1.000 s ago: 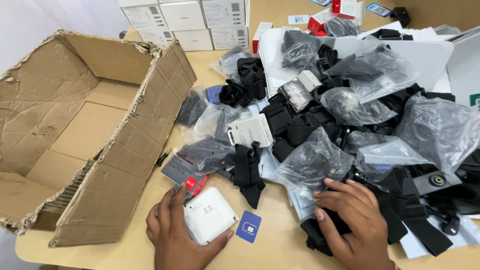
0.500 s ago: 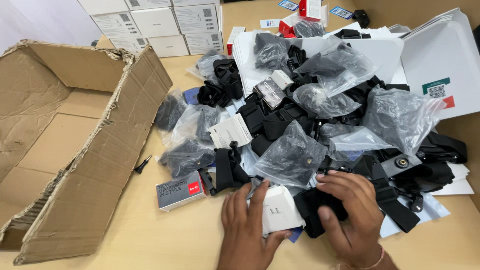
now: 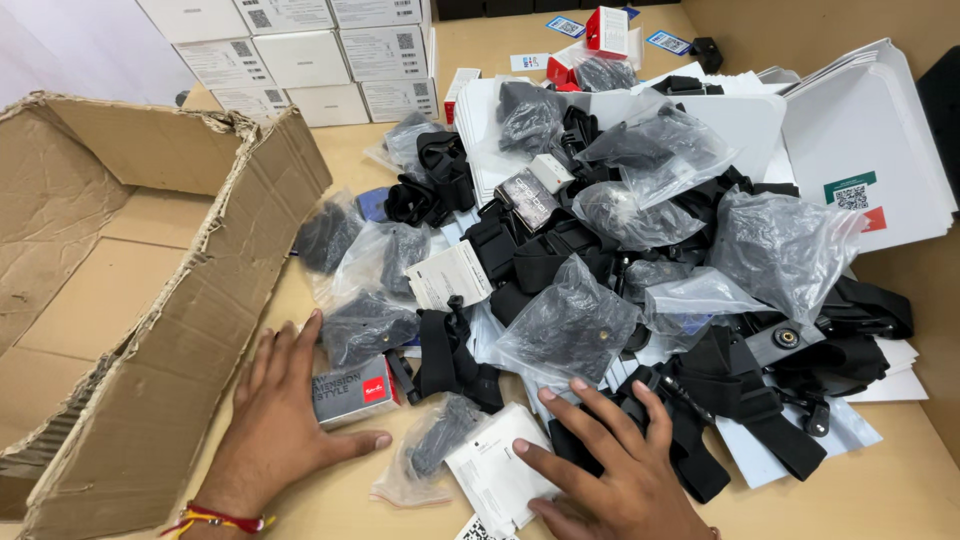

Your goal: The person organizes boxes and electronic accessories on a table, moving small white boxes to the left side and sorting through various plastic-wrapped black straps and mounts by hand.

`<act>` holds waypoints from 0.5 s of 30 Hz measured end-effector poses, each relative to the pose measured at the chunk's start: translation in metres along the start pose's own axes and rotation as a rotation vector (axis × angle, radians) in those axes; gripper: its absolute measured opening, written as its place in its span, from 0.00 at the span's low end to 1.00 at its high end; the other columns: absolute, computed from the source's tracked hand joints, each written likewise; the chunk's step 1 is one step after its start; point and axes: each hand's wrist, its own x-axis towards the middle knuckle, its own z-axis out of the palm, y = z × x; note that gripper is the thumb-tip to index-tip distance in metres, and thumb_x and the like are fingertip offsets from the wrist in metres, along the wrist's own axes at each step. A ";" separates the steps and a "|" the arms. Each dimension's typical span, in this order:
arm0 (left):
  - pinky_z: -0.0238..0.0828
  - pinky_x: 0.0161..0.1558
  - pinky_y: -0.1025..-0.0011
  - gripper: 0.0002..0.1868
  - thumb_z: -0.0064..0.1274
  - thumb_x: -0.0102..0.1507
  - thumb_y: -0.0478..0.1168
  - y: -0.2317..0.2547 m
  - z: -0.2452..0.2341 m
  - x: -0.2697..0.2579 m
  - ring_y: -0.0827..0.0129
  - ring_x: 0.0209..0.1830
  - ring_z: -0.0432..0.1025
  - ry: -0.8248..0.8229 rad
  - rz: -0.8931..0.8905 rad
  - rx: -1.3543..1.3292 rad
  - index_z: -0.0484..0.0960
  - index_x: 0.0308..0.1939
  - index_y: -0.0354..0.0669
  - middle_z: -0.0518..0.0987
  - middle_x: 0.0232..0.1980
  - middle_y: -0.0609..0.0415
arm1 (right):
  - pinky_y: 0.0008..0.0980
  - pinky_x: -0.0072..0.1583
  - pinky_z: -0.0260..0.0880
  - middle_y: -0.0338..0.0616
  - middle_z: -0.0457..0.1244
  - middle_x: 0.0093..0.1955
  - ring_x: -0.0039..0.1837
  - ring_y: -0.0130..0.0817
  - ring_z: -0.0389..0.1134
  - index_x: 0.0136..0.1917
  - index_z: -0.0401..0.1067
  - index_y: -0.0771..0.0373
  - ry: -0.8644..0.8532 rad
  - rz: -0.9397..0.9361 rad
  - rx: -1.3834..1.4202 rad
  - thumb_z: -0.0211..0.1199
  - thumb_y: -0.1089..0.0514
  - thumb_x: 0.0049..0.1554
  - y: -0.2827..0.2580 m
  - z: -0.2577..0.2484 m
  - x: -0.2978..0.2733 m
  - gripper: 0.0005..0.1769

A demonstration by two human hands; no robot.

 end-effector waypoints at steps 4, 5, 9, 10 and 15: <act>0.52 0.69 0.53 0.69 0.77 0.34 0.63 0.004 0.008 0.003 0.48 0.72 0.55 0.122 0.059 -0.172 0.61 0.75 0.48 0.66 0.69 0.40 | 0.66 0.77 0.34 0.34 0.59 0.75 0.80 0.38 0.56 0.60 0.75 0.33 0.035 -0.022 -0.112 0.67 0.41 0.54 0.004 0.010 -0.012 0.19; 0.56 0.67 0.55 0.66 0.77 0.36 0.61 0.008 0.010 -0.001 0.50 0.69 0.59 0.117 0.018 -0.207 0.64 0.74 0.49 0.70 0.65 0.43 | 0.68 0.76 0.32 0.36 0.59 0.76 0.80 0.41 0.54 0.61 0.74 0.36 0.023 -0.032 -0.069 0.65 0.37 0.54 0.005 0.010 -0.013 0.21; 0.65 0.59 0.56 0.55 0.77 0.36 0.53 0.020 0.017 -0.018 0.53 0.58 0.68 0.213 0.093 -0.397 0.71 0.65 0.42 0.75 0.56 0.46 | 0.74 0.73 0.31 0.41 0.59 0.76 0.79 0.46 0.53 0.64 0.76 0.39 -0.051 -0.040 -0.172 0.62 0.39 0.52 0.005 0.014 -0.006 0.26; 0.67 0.58 0.58 0.53 0.76 0.37 0.52 0.026 0.021 -0.023 0.55 0.56 0.70 0.223 0.095 -0.460 0.72 0.64 0.42 0.76 0.55 0.47 | 0.75 0.72 0.32 0.41 0.59 0.75 0.78 0.46 0.54 0.64 0.78 0.37 -0.078 -0.028 -0.266 0.62 0.45 0.51 0.001 0.017 -0.004 0.26; 0.71 0.52 0.67 0.39 0.73 0.45 0.41 0.062 0.048 -0.033 0.62 0.50 0.73 0.312 0.187 -0.762 0.76 0.59 0.38 0.75 0.55 0.48 | 0.75 0.71 0.33 0.39 0.61 0.69 0.75 0.47 0.56 0.62 0.77 0.45 0.000 -0.017 -0.045 0.66 0.32 0.46 -0.005 0.013 0.006 0.34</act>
